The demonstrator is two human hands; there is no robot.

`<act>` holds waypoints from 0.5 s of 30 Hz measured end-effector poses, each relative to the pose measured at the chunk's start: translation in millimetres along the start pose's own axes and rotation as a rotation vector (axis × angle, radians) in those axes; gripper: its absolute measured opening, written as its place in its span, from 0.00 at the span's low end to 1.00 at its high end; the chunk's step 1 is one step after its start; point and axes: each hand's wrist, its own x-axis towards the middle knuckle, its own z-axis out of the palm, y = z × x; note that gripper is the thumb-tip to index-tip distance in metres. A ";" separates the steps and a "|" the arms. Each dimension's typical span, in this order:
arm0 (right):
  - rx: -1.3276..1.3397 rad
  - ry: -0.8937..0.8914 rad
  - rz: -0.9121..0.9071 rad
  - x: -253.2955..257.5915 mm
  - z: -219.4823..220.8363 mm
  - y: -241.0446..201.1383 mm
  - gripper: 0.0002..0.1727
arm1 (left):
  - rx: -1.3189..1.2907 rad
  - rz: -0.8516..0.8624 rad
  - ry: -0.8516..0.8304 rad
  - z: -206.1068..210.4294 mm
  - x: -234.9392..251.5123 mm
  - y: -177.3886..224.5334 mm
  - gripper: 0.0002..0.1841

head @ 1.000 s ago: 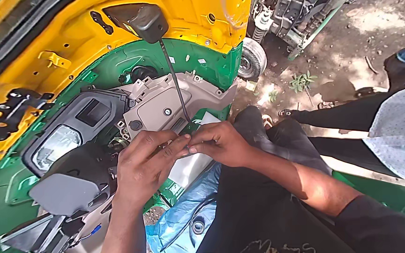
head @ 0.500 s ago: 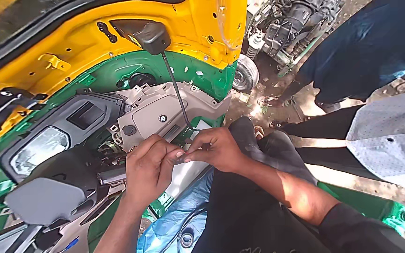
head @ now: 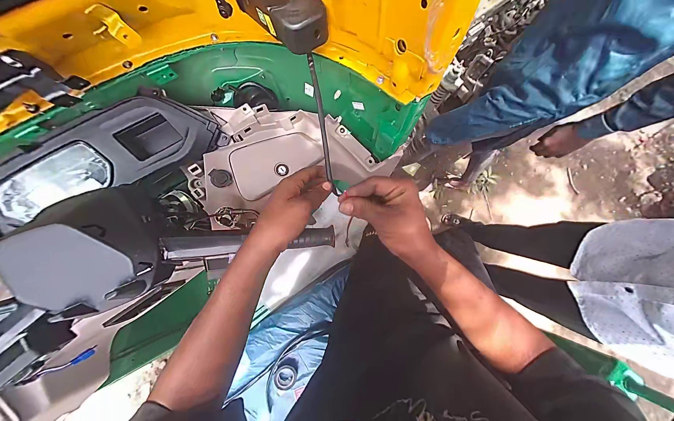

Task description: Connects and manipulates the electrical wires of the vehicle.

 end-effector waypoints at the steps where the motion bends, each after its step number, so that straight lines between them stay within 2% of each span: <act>1: -0.014 -0.007 0.008 3.3 -1.4 -4.5 0.05 | -0.068 -0.022 -0.023 4.6 1.0 -0.2 0.19; 6: 0.003 -0.044 0.048 25.9 -14.2 -13.4 0.06 | -0.317 -0.015 -0.133 20.4 -1.5 1.7 0.16; 9: 0.035 -0.035 0.042 33.3 -20.9 -13.8 0.07 | -0.415 -0.016 -0.125 28.8 -3.4 2.3 0.13; 15: 0.159 -0.029 0.138 30.9 -26.0 -26.1 0.06 | -0.386 0.123 -0.069 37.7 -12.3 -3.5 0.14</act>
